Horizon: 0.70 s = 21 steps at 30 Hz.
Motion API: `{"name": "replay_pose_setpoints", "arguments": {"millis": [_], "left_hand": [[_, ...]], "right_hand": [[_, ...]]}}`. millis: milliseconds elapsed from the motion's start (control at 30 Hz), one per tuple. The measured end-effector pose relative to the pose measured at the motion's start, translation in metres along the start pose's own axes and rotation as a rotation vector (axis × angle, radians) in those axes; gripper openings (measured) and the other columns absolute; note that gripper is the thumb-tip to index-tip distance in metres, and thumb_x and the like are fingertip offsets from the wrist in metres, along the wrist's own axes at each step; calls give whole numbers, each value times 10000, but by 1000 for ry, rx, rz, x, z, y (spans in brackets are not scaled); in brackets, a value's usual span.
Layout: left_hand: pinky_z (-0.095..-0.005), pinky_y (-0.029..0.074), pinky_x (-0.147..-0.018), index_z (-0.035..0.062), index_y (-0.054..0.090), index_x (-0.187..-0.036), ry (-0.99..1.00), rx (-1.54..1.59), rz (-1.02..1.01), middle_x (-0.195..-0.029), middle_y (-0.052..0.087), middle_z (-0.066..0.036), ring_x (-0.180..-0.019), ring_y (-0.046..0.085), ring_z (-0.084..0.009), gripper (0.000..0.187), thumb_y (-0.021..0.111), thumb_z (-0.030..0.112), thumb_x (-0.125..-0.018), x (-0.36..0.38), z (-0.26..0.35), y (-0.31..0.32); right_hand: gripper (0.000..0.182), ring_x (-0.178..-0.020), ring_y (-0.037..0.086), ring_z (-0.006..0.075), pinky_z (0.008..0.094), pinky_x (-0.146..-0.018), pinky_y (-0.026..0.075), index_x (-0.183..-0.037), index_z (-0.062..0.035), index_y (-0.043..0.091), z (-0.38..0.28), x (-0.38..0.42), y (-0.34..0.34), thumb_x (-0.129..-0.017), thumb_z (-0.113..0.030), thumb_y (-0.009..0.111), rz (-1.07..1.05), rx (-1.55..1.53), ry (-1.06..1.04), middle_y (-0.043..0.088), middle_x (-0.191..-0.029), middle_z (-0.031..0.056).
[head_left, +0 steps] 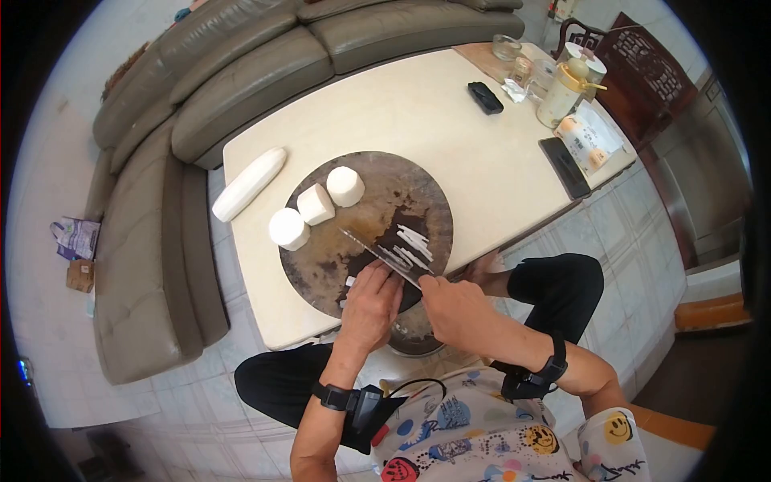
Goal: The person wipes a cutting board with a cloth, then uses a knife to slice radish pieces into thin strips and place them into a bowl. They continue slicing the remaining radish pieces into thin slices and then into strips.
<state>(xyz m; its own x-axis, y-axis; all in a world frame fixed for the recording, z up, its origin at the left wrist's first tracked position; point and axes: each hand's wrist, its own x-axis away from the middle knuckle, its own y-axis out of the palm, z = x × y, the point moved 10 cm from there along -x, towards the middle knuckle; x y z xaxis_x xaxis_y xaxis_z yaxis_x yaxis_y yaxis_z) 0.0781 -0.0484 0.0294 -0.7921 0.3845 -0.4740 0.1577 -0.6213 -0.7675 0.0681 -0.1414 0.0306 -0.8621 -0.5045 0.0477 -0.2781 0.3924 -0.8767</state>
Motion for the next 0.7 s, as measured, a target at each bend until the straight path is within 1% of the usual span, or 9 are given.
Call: {"name": "replay_pose_setpoints", "arguments": {"millis": [100, 233, 300, 433, 533, 600, 700], "left_hand": [[-388, 494, -861, -26, 659, -961, 20, 4, 43, -1005, 610, -128, -1008, 588, -316, 215, 684, 12, -751, -2, 3, -4], [-385, 497, -844, -25, 656, -961, 22, -10, 54, -994, 608, -127, -1000, 588, -314, 213, 684, 15, -754, -2, 4, -5], [-384, 498, -839, -24, 655, -961, 26, -11, 52, -993, 609, -126, -997, 588, -313, 212, 684, 16, -755, -1, 3, -4], [-385, 500, -835, -25, 653, -959, 21, -21, 35, -990, 610, -126, -994, 590, -309, 213, 685, 12, -751, -1, 3, -4], [-387, 501, -838, -26, 653, -960, 30, -21, 38, -999, 613, -126, -993, 594, -308, 217, 686, 8, -749, 0, 3, -1], [-388, 502, -840, -28, 652, -962, 42, -16, 55, -1007, 614, -127, -991, 596, -308, 219, 686, 8, -748, 0, 4, -3], [-388, 503, -841, -29, 653, -965, 35, -23, 67, -1012, 619, -126, -990, 601, -308, 220, 686, 11, -751, 0, 5, -5]], "right_hand": [[182, -702, 627, 403, 486, -594, 492, -1017, 18, 486, 11, 0, 0, -874, -70, 556, 10, -38, 31, 617, -816, 215], [196, -706, 622, 410, 494, -603, 490, -1034, 24, 487, 5, 18, -17, -877, -71, 555, -8, -80, 2, 618, -811, 210], [202, -709, 621, 410, 496, -601, 488, -1036, 25, 487, 7, 22, -10, -876, -73, 560, -86, -81, 21, 617, -801, 210], [205, -698, 616, 415, 499, -598, 485, -1039, 23, 484, 3, 16, -6, -875, -72, 563, -70, -108, 19, 616, -796, 217], [187, -698, 619, 415, 499, -597, 482, -1021, 17, 501, 1, 3, -6, -877, -83, 564, -7, -70, -20, 619, -784, 220], [171, -710, 622, 419, 499, -605, 482, -1007, 18, 523, 9, -4, -6, -881, -91, 561, 24, -109, 24, 621, -770, 228], [170, -724, 625, 421, 499, -614, 482, -1002, 26, 537, 11, 6, -17, -885, -95, 562, -31, -169, 36, 623, -764, 235]]}}
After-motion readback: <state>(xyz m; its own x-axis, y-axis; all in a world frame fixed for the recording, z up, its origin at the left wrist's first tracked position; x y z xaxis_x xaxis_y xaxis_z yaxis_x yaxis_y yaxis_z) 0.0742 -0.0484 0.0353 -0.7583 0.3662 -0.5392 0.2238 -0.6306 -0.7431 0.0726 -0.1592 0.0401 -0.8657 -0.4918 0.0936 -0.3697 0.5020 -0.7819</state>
